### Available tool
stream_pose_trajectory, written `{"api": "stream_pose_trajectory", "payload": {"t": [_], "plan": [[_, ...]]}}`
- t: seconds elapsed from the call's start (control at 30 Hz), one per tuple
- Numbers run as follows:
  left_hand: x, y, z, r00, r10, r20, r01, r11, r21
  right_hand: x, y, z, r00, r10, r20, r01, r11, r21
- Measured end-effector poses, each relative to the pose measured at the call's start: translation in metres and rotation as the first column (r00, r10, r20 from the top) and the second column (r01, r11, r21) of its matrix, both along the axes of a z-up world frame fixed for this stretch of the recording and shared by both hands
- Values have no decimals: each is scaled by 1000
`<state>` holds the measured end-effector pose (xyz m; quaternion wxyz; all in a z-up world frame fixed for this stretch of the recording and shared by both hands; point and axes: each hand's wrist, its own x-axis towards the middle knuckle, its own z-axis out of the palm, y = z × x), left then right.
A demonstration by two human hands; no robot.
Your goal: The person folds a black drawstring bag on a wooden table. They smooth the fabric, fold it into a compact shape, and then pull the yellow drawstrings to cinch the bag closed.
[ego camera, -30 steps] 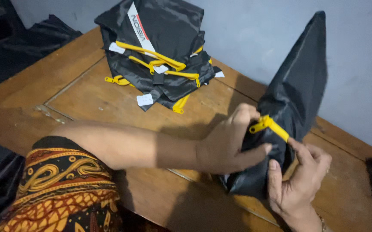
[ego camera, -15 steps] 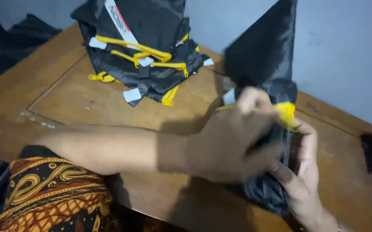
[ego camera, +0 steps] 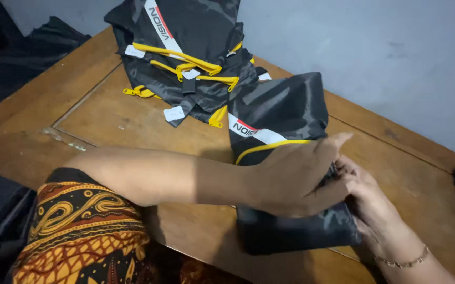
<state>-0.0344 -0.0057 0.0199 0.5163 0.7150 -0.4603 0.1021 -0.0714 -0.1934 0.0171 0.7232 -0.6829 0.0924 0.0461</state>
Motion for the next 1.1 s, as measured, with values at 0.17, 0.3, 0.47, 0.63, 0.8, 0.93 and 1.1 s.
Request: {"api": "stream_pose_trajectory", "payload": {"t": [0.17, 0.3, 0.47, 0.63, 0.8, 0.93, 1.1], "plan": [[7, 6, 6, 963, 57, 263, -8, 982, -187, 20, -31, -21, 994, -59, 95, 69, 991, -112], [32, 11, 22, 914, 369, 168, -268, 860, -433, 23, -44, 3, 953, -71, 296, 30, 990, 141], [58, 26, 45, 932, 291, -216, -344, 896, -280, 17, -37, 50, 933, -189, 308, 122, 967, 223], [68, 16, 38, 863, -100, -494, -30, 968, -249, 25, -36, 49, 911, -14, 412, -168, 900, 402], [56, 16, 25, 939, -25, -343, -82, 952, -296, 40, -46, 20, 932, -108, 345, -17, 940, 341], [69, 8, -3, 961, 97, -260, -131, 984, -117, 52, -68, -2, 940, -122, 317, -29, 900, 434], [66, 9, -15, 973, 134, -187, -164, 975, -153, 38, -48, 8, 951, -31, 307, 22, 999, 31]]}}
